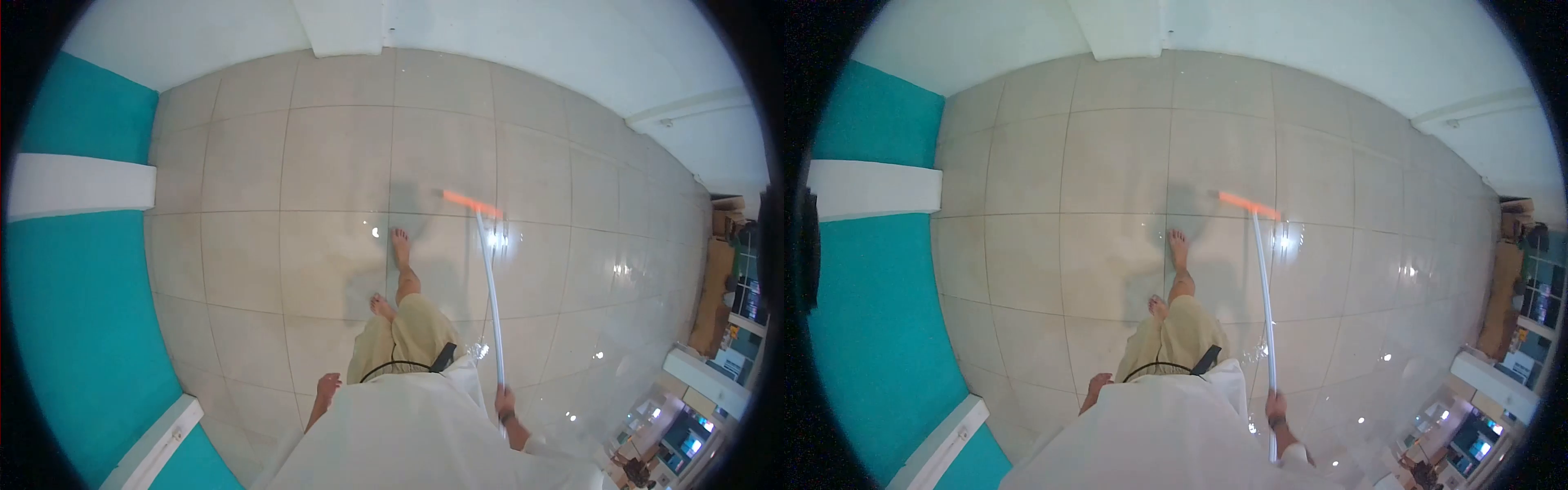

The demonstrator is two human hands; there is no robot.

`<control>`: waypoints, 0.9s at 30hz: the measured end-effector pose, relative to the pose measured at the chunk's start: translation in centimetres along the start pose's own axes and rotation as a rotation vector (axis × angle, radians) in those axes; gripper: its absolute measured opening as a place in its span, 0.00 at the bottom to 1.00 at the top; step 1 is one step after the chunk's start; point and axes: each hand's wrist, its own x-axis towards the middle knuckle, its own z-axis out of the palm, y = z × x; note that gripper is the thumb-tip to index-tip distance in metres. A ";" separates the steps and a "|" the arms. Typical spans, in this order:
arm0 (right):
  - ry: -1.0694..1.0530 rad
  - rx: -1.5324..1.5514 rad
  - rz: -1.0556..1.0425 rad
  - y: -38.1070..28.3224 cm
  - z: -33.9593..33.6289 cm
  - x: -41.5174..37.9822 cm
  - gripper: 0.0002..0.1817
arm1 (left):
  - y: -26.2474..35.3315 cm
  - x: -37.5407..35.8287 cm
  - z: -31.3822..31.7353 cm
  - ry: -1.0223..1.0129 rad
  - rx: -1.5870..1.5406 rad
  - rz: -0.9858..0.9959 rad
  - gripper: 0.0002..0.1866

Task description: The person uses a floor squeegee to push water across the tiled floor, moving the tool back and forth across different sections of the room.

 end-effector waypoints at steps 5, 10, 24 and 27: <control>0.069 0.050 -0.291 -23.6 2.0 25.2 0.22 | 3.5 -0.7 -0.2 0.040 -0.287 -0.220 0.12; 0.137 0.241 -0.415 -51.9 0.2 38.9 0.20 | 5.2 -4.5 -0.1 0.205 -0.592 -0.412 0.12; -0.138 0.139 -0.102 -56.4 5.8 35.9 0.22 | -7.2 -8.5 5.3 -0.032 0.073 -0.149 0.13; -0.131 0.021 -0.156 -48.8 6.6 31.3 0.22 | -8.4 -6.2 2.5 -0.022 0.081 -0.164 0.13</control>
